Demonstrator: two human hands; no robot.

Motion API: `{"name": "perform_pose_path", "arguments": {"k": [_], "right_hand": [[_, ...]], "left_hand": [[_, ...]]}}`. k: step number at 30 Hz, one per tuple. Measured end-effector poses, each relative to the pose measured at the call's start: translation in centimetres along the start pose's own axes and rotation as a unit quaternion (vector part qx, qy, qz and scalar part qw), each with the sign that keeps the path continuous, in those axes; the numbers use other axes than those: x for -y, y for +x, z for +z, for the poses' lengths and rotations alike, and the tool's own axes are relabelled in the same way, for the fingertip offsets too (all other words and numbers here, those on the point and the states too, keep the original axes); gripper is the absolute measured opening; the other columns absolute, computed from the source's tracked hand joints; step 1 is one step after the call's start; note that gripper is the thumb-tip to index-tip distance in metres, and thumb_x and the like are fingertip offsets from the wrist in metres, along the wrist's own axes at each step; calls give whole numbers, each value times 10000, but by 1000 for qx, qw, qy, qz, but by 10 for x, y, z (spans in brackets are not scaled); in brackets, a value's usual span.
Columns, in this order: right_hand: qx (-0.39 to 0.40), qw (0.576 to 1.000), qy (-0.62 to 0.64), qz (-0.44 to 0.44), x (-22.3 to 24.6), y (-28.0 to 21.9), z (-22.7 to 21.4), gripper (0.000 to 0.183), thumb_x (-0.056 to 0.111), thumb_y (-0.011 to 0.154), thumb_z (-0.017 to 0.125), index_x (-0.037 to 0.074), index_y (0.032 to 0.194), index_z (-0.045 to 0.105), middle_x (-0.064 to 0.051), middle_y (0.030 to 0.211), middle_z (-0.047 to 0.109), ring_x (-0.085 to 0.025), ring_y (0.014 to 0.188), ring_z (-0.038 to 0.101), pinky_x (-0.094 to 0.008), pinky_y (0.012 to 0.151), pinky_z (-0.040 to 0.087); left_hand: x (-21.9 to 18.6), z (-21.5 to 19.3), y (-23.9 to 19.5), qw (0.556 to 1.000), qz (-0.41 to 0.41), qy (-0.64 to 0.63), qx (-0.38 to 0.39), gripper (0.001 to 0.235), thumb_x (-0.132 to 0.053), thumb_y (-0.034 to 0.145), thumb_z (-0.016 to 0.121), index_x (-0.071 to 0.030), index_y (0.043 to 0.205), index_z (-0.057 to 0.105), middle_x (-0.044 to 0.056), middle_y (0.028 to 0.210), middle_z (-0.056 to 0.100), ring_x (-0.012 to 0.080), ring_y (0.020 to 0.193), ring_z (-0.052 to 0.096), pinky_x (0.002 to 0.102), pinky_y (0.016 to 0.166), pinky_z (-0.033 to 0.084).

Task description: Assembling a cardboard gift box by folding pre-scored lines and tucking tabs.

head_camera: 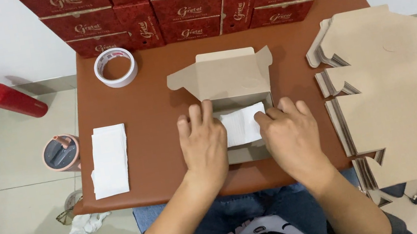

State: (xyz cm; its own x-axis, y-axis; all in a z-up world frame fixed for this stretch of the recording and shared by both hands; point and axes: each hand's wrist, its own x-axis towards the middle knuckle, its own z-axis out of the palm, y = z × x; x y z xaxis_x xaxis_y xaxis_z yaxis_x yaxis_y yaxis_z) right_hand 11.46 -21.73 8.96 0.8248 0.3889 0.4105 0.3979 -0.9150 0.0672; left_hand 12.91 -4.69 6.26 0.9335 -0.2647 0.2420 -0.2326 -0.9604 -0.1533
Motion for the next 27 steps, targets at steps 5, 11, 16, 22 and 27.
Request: {"name": "perform_pose_path", "arguments": {"k": [5,11,16,22,27], "right_hand": [[74,997,-9,-5,2,8,10,76,106,809,729,144,847,781,-42,717,675,-230,801,534,-371,704,308],[160,987,-7,-14,-4,14,8,49,163,788,750,155,768,794,-45,827,578,-227,844,435,-387,724,281],[169,985,19,-5,-14,13,4,109,260,773,780,156,743,798,-24,831,517,-234,874,435,-395,729,289],[-67,959,207,180,-46,23,-15,131,209,993,745,89,1042,765,-104,812,592,-319,770,646,-397,666,478],[-129,939,234,214,-48,62,13,306,201,928,791,64,1189,704,-146,959,695,-309,806,736,-427,622,559]], "left_hand": [[-4,4,4,999,19,34,7,147,-100,762,763,-99,906,731,46,1112,505,244,1040,405,423,888,261],[6,-1,7,996,37,-35,67,153,-128,761,781,-111,904,729,43,1149,464,252,999,381,417,825,267],[21,-22,15,986,61,-51,148,211,-299,825,766,-98,887,785,64,1283,465,279,1067,343,435,857,248],[80,-24,38,958,-83,-224,-157,237,-202,938,709,1,1058,693,144,965,550,375,919,560,503,819,393],[115,27,72,912,-199,-356,-52,373,-447,1000,652,-98,1100,736,104,789,722,446,792,718,558,644,511]]}}
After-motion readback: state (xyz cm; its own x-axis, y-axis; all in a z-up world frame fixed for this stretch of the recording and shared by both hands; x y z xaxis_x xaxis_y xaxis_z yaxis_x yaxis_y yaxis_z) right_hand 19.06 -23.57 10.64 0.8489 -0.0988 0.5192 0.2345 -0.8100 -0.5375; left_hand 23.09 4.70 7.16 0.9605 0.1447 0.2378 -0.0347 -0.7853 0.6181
